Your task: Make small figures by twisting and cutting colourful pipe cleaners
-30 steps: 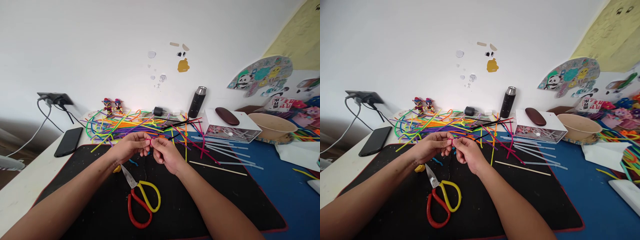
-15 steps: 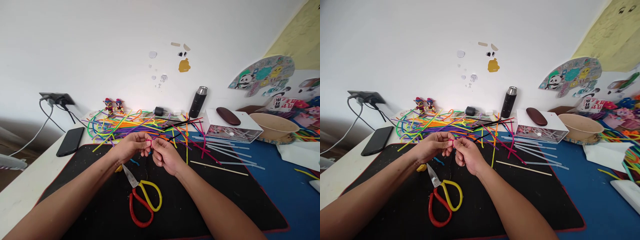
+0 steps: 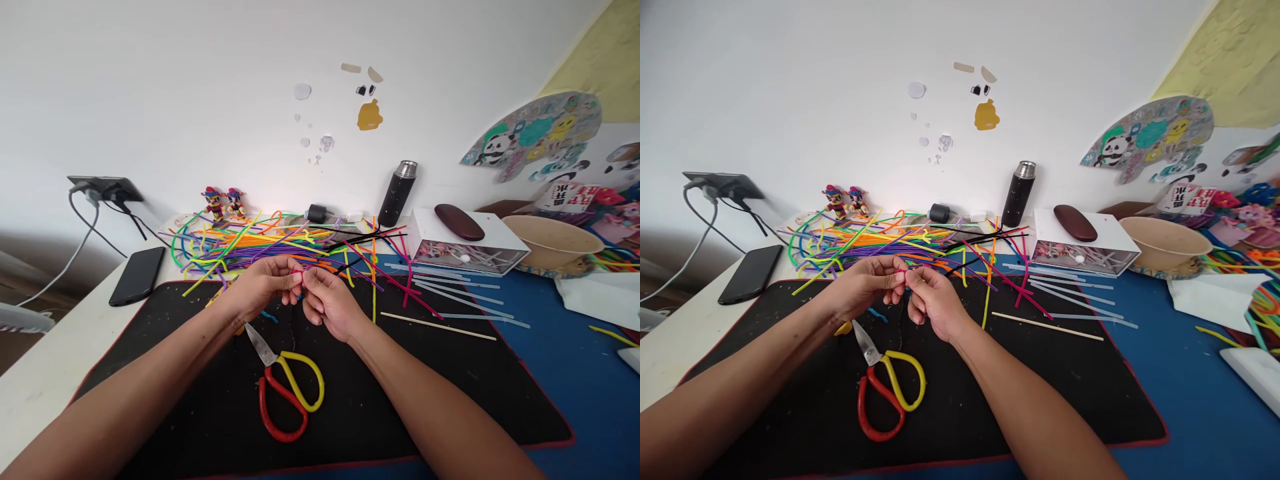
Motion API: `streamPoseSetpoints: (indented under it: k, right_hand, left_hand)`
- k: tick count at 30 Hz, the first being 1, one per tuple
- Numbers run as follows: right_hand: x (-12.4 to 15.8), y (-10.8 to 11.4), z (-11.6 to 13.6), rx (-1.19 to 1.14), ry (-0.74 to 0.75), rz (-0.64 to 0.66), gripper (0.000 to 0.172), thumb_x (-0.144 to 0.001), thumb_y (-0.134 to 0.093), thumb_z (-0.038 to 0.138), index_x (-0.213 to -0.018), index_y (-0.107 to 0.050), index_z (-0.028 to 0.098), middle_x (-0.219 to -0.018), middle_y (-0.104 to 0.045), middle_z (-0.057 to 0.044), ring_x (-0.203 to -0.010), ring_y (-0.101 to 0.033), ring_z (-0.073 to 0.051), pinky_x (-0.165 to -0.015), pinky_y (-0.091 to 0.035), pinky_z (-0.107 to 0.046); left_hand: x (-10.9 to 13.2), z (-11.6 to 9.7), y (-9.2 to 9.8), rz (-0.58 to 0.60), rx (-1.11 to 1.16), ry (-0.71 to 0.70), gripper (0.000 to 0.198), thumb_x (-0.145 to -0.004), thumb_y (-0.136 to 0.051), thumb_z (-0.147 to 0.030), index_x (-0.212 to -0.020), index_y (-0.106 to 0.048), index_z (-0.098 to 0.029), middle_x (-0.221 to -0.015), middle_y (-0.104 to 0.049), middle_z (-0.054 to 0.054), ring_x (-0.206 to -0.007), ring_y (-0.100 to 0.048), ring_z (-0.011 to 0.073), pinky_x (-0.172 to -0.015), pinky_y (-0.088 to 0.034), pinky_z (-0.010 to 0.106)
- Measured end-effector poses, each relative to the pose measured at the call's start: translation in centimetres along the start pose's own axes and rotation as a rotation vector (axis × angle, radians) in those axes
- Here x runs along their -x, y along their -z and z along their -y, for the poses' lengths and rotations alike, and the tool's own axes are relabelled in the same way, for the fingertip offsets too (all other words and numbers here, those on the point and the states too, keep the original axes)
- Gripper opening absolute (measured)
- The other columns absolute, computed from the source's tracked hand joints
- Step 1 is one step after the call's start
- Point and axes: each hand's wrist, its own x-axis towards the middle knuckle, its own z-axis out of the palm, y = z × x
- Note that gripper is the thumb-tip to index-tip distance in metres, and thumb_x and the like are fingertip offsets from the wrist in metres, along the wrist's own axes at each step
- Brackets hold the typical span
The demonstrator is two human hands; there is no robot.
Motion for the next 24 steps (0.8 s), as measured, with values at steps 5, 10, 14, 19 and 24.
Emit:
streamPoseSetpoints:
  k: [5, 10, 14, 19, 24]
  right_hand:
    - [-0.1, 0.2, 0.1, -0.040, -0.013, 0.024, 0.050, -0.079, -0.085, 0.062, -0.078, -0.058, 0.020, -0.045, -0.041, 0.012, -0.033, -0.039, -0.006, -0.036, -0.027, -0.020]
    - [-0.4, 0.9, 0.4, -0.064, -0.063, 0.025, 0.048, -0.081, -0.085, 0.058, -0.076, -0.059, 0.018, -0.047, -0.044, 0.010, -0.036, -0.040, -0.006, -0.037, -0.028, -0.020]
    - [-0.6, 1.1, 0.9, -0.055, -0.042, -0.038, 0.051, -0.077, -0.087, 0.061, -0.076, -0.060, 0.017, -0.049, -0.046, 0.009, -0.037, -0.041, -0.006, -0.037, -0.026, -0.019]
    - [-0.5, 1.1, 1.4, -0.021, 0.025, -0.106, 0.050, -0.077, -0.086, 0.061, -0.078, -0.059, 0.019, -0.050, -0.048, 0.010, -0.036, -0.041, -0.006, -0.038, -0.024, -0.019]
    - [-0.5, 1.0, 1.2, -0.003, 0.015, -0.084, 0.050, -0.077, -0.086, 0.060, -0.074, -0.058, 0.019, -0.049, -0.048, 0.009, -0.036, -0.041, -0.006, -0.037, -0.023, -0.020]
  left_hand:
    - [0.0, -0.2, -0.1, 0.001, -0.019, -0.026, 0.039, -0.068, -0.097, -0.039, -0.082, -0.072, -0.013, -0.062, -0.069, 0.001, -0.050, -0.058, 0.0099, -0.049, -0.047, 0.020]
    - [-0.2, 0.2, -0.5, -0.008, 0.075, -0.041, 0.039, -0.068, -0.098, -0.038, -0.083, -0.073, -0.012, -0.065, -0.071, 0.002, -0.055, -0.064, 0.0109, -0.052, -0.050, 0.019]
    - [-0.4, 0.5, -0.3, -0.007, 0.152, -0.032, 0.039, -0.070, -0.098, -0.036, -0.090, -0.076, -0.010, -0.074, -0.076, 0.005, -0.062, -0.070, 0.0127, -0.057, -0.054, 0.019]
    - [-0.5, 0.4, 0.2, -0.020, 0.195, -0.027, 0.038, -0.072, -0.097, -0.035, -0.091, -0.076, -0.010, -0.085, -0.080, 0.010, -0.067, -0.074, 0.0144, -0.062, -0.058, 0.020]
    - [-0.4, 0.5, 0.2, -0.014, 0.184, -0.064, 0.034, -0.079, -0.093, -0.034, -0.093, -0.071, -0.012, -0.081, -0.077, 0.007, -0.065, -0.072, 0.0147, -0.060, -0.056, 0.021]
